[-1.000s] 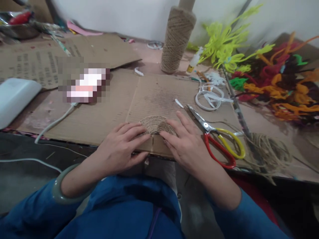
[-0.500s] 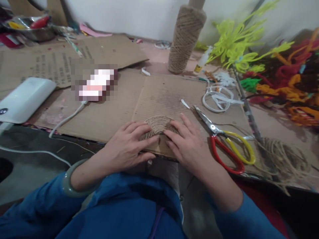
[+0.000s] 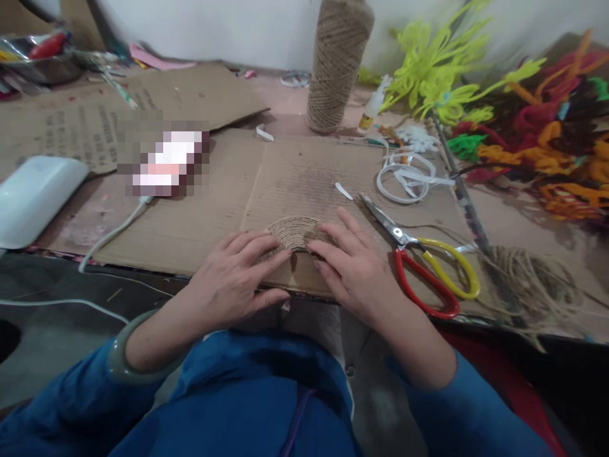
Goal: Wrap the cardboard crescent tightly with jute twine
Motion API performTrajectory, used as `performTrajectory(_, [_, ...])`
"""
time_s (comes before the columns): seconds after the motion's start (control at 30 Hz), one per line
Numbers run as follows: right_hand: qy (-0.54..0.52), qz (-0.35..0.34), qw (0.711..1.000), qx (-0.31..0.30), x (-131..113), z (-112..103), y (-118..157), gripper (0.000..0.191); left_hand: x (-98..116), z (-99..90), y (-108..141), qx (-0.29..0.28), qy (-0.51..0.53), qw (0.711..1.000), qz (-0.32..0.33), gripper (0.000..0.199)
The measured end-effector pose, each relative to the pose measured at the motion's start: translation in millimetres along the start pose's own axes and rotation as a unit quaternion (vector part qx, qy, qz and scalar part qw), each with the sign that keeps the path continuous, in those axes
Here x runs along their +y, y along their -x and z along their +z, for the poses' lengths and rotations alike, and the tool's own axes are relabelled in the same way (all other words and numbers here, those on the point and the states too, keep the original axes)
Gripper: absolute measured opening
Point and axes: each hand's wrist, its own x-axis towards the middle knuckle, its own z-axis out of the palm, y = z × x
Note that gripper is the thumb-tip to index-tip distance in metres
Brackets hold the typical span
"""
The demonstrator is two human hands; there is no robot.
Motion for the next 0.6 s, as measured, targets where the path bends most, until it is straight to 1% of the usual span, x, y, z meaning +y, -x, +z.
performTrajectory(0.07, [0.008, -0.007, 1.000, 0.005, -1.1, -2.8, 0.7, 0.020, -0.4, 0.0, 0.1, 0.002, -0.002, 1.000, 0.005, 0.053])
performTrajectory(0.13, [0.027, -0.017, 0.999, -0.004, -3.2, -4.4, 1.3, 0.018, -0.7, 0.0, 0.1, 0.005, -0.006, 1.000, 0.010, 0.052])
performTrajectory(0.27, [0.056, -0.025, 0.998, -0.016, -5.7, -2.7, 1.5, 0.019, -0.9, 0.3, -0.1, 0.008, -0.011, 1.000, 0.011, 0.053])
performTrajectory(0.43, [0.026, -0.016, 0.999, -0.033, -2.0, -2.9, 0.6, 0.021, -1.0, 0.5, -0.1, 0.005, -0.005, 1.000, 0.007, 0.054])
performTrajectory(0.6, [0.013, 0.006, 1.000, -0.014, -2.2, -8.0, -6.1, 0.019, -1.2, 0.2, 0.2, 0.007, 0.001, 1.000, 0.010, 0.053])
